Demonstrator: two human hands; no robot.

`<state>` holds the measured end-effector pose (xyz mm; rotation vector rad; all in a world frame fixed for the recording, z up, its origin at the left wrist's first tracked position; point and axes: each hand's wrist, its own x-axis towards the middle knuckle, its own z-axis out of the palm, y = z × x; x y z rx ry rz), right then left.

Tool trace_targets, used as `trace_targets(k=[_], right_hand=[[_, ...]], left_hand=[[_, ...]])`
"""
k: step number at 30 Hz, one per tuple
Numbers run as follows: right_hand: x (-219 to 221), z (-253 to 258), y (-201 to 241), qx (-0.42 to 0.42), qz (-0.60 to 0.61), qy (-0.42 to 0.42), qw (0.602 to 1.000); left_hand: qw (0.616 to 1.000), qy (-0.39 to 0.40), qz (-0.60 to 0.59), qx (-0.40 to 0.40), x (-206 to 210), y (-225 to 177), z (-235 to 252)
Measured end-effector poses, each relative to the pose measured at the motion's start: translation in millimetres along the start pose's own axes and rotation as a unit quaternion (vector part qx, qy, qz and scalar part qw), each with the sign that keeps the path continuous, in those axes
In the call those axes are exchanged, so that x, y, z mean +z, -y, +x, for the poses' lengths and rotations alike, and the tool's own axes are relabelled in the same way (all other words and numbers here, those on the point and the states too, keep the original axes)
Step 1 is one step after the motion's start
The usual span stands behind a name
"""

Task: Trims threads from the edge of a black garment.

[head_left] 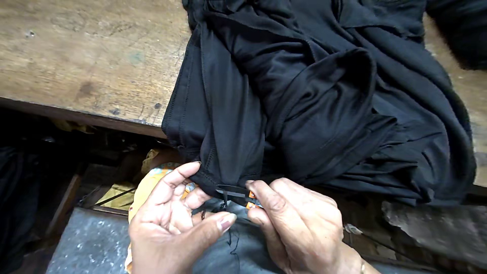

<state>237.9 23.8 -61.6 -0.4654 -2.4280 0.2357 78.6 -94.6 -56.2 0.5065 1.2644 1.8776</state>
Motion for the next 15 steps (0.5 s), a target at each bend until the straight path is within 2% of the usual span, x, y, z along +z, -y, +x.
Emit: trace_targets(k=[4,9,12,15], right_hand=[[1.6,3.9,-2.2,-0.001,0.012,-0.005,1.000],[-2.1,6.0,-11.4,0.035,0.095,-0.013,0.995],[-6.3,6.3,-13.7,0.025,0.067,-0.019,0.997],[-5.0,5.8,-12.9,0.011,0.034,-0.011,0.999]], left_hand=[[1.000,0.001,0.003,0.000,0.7,1.3,-0.5],[1.000,0.018,0.016,0.012,-1.2,-0.7,0.1],[0.999,0.021,-0.023,0.015,-4.3,-1.9,4.4],[0.998,-0.014,-0.059,0.001,0.3,-3.7,7.4]])
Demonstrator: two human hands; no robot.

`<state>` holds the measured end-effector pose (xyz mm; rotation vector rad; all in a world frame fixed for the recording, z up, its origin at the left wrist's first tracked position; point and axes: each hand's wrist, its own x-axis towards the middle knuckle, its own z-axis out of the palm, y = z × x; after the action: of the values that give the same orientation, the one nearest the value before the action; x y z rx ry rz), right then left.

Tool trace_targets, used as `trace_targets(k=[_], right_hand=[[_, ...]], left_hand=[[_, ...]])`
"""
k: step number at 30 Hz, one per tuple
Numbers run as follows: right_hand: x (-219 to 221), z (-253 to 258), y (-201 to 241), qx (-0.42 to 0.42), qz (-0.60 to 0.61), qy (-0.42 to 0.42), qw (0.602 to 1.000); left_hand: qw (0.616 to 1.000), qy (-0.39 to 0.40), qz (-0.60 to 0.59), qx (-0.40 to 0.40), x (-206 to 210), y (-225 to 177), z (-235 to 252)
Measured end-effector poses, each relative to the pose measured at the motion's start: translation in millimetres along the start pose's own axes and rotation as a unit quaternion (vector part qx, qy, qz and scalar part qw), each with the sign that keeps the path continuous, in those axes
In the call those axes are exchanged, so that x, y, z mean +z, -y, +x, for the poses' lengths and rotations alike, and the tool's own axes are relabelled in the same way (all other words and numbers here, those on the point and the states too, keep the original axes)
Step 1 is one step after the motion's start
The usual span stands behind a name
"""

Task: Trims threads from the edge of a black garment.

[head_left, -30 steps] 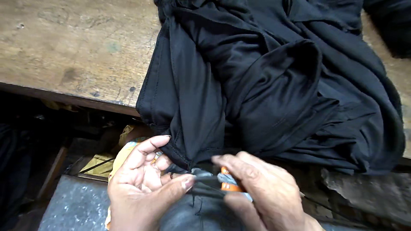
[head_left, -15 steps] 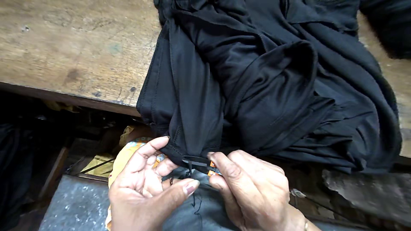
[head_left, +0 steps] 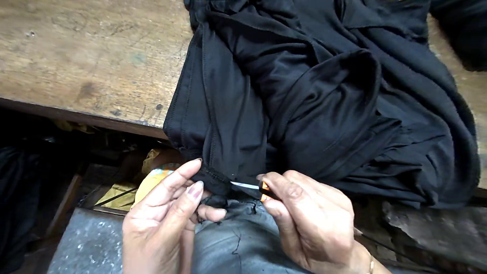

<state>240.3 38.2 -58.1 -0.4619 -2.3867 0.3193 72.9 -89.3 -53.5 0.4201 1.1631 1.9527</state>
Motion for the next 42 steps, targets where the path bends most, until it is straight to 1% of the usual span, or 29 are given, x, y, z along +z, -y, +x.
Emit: trace_targets(k=[7,12,15,19,25,27,28,29,31,32,33,35,36,39,40,42], right_hand=[[7.7,3.0,5.7,-0.020,-0.012,0.004,1.000],[12.8,6.9,6.7,-0.023,-0.027,-0.002,0.999],[14.9,10.9,5.6,-0.031,-0.030,-0.008,0.999],[15.7,13.7,4.3,-0.044,-0.026,-0.010,0.999],[16.0,13.6,1.8,-0.052,-0.022,-0.010,0.998],[13.1,14.2,-1.0,-0.050,0.042,0.015,0.998],[10.2,14.8,-3.5,-0.047,0.109,0.034,0.992],[7.0,15.0,-5.5,-0.040,0.193,0.049,0.979],[2.9,12.9,-7.1,-0.003,0.345,0.049,0.937],[2.8,10.9,-6.8,0.029,0.394,0.036,0.918],[4.0,8.5,-6.3,0.064,0.417,0.023,0.907],[8.2,4.3,-7.7,0.114,0.418,0.010,0.901],[10.9,4.0,-7.6,0.119,0.401,0.012,0.908],[22.2,7.9,0.8,0.097,0.286,-0.001,0.953],[25.7,10.1,3.5,0.090,0.269,-0.011,0.959],[28.3,16.3,5.1,0.082,0.300,-0.041,0.949]], left_hand=[[0.999,-0.030,-0.012,-0.011,4.5,-0.6,-0.8],[0.999,-0.027,-0.022,-0.024,5.3,-0.6,-1.5],[0.998,-0.045,-0.021,-0.036,7.9,-0.5,-1.7],[0.998,-0.030,-0.031,-0.034,5.8,-0.4,-1.7],[0.999,-0.041,-0.020,-0.030,8.5,1.0,-2.4],[0.998,-0.044,-0.013,-0.036,7.8,1.5,-2.2],[0.999,-0.042,-0.007,-0.034,6.6,2.1,-1.6],[0.999,-0.038,0.002,-0.026,5.4,3.1,-0.9],[0.999,-0.029,0.021,-0.002,2.9,5.4,0.1],[0.999,-0.026,0.029,0.008,1.8,6.3,0.6],[0.999,-0.022,0.034,0.014,1.3,6.8,1.0],[0.999,-0.006,0.027,0.022,1.6,7.8,1.5],[1.000,0.005,0.019,0.024,2.1,8.0,1.5],[1.000,0.014,0.008,0.021,3.8,6.7,0.0],[0.999,0.020,0.010,0.023,3.8,6.1,0.6],[0.998,0.041,0.020,0.036,3.3,3.6,3.4]])
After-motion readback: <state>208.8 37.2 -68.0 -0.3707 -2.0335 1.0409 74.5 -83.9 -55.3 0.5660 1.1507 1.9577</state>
